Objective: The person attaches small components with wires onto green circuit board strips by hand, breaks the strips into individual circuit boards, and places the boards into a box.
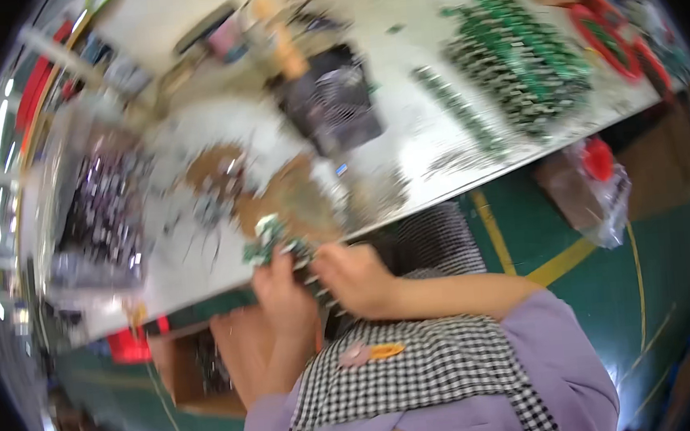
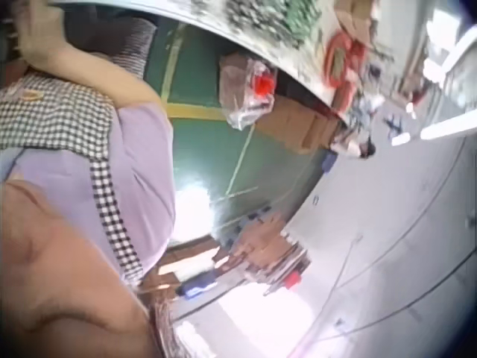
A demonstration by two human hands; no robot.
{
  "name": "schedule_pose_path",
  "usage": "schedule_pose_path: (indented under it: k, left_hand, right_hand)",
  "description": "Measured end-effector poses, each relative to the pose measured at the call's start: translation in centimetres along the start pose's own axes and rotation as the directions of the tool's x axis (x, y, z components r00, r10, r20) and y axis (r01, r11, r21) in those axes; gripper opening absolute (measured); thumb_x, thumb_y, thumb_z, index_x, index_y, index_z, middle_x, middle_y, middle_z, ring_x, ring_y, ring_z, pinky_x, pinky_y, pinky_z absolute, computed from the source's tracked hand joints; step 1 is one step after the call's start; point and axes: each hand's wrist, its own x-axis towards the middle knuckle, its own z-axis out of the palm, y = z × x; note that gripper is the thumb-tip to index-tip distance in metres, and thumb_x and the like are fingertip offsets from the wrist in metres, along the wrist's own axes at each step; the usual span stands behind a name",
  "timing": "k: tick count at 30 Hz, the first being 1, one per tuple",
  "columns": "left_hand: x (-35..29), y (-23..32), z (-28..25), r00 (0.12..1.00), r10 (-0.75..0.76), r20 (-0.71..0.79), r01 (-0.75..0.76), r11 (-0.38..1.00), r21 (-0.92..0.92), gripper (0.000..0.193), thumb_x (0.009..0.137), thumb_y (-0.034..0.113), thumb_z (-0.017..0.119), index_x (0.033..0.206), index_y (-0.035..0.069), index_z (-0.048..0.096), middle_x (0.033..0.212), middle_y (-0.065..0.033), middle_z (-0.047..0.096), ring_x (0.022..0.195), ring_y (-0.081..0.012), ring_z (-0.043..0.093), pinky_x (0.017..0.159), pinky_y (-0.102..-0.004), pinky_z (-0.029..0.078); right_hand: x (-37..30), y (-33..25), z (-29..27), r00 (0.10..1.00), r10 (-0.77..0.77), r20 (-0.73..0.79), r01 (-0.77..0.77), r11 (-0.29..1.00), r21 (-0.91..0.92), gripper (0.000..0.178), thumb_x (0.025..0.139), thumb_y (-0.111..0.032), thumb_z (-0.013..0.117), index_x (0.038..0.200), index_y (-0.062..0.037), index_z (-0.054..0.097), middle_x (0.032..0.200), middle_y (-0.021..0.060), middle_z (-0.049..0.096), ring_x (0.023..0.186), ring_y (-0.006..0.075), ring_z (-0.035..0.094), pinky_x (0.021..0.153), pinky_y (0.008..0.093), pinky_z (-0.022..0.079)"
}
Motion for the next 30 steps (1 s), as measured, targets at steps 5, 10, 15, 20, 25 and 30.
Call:
schedule_pose_path:
  k: [5,10,15,20,25,30]
  left_hand:
    - [-1.0,1.1,-0.4,0.992,-0.12,0.046,0.126,0.971,-0.204,0.014,0.093,0.008,0.05,0.103,0.001,0.056,0.091,-0.0033,0.061,0.082,-0.0116,0.057,0.071,-0.0256,0.045]
    - [-1.4,1.5,-0.3,0.96,-0.258,0.111,0.277,0.936,-0.215,0.017,0.096,0.012,0.047,0.106,0.001,0.055,0.096,-0.005,0.06,0.082,-0.0128,0.057,0.074,-0.0269,0.044]
    - [-2.6,-0.7,-1.2,0.989,-0.031,0.142,0.048,0.992,-0.116,0.02,0.099,0.009,0.043,0.116,0.001,0.052,0.104,-0.0033,0.059,0.094,-0.0101,0.054,0.083,-0.026,0.043]
    - [-1.9,0.3,-1.0,0.996,-0.08,0.038,0.085,0.982,-0.17,0.018,0.097,0.007,0.046,0.11,0.0,0.055,0.1,-0.0052,0.059,0.087,-0.0129,0.056,0.078,-0.028,0.045]
    - [-2.1,0.9,-1.5,0.953,-0.29,0.088,0.301,0.939,-0.168,0.021,0.098,0.014,0.046,0.111,-0.001,0.053,0.099,-0.0055,0.059,0.089,-0.0143,0.056,0.075,-0.0274,0.044]
    - [-2.9,-0.7,-1.4,0.978,0.114,0.177,-0.171,0.92,0.354,0.019,0.099,0.012,0.046,0.109,-0.001,0.055,0.103,-0.0036,0.059,0.093,-0.0091,0.052,0.08,-0.025,0.042]
  right_hand:
    - [0.1,-0.1,-0.4,0.989,-0.139,0.041,0.137,0.989,0.054,0.008,0.085,-0.002,0.06,0.082,0.002,0.053,0.064,0.014,0.056,0.052,0.0309,0.057,0.046,0.0371,0.044]
    - [0.0,-0.1,-0.8,0.985,-0.134,0.111,0.127,0.989,0.07,0.007,0.088,-0.004,0.057,0.085,0.0025,0.056,0.062,0.0133,0.055,0.05,0.0291,0.056,0.046,0.0357,0.043]
    - [0.5,-1.3,-0.6,0.994,0.094,0.062,-0.106,0.97,0.22,0.014,0.093,-0.01,0.054,0.092,0.0036,0.059,0.058,0.0116,0.055,0.048,0.0225,0.056,0.046,0.0309,0.042]
    - [0.0,0.3,0.4,0.971,-0.241,-0.011,0.241,0.971,-0.003,0.011,0.087,-0.004,0.059,0.09,0.0052,0.055,0.062,0.0128,0.055,0.049,0.0292,0.055,0.045,0.0346,0.042]
    - [-0.1,0.5,-0.1,0.971,-0.224,0.081,0.223,0.974,0.029,0.007,0.086,-0.003,0.059,0.084,0.0028,0.055,0.06,0.012,0.053,0.048,0.0286,0.054,0.044,0.0356,0.043]
    - [0.7,-0.8,-0.8,0.992,0.104,0.07,-0.116,0.974,0.193,0.013,0.093,-0.008,0.053,0.09,0.0034,0.057,0.057,0.0122,0.054,0.046,0.0242,0.055,0.045,0.0312,0.041]
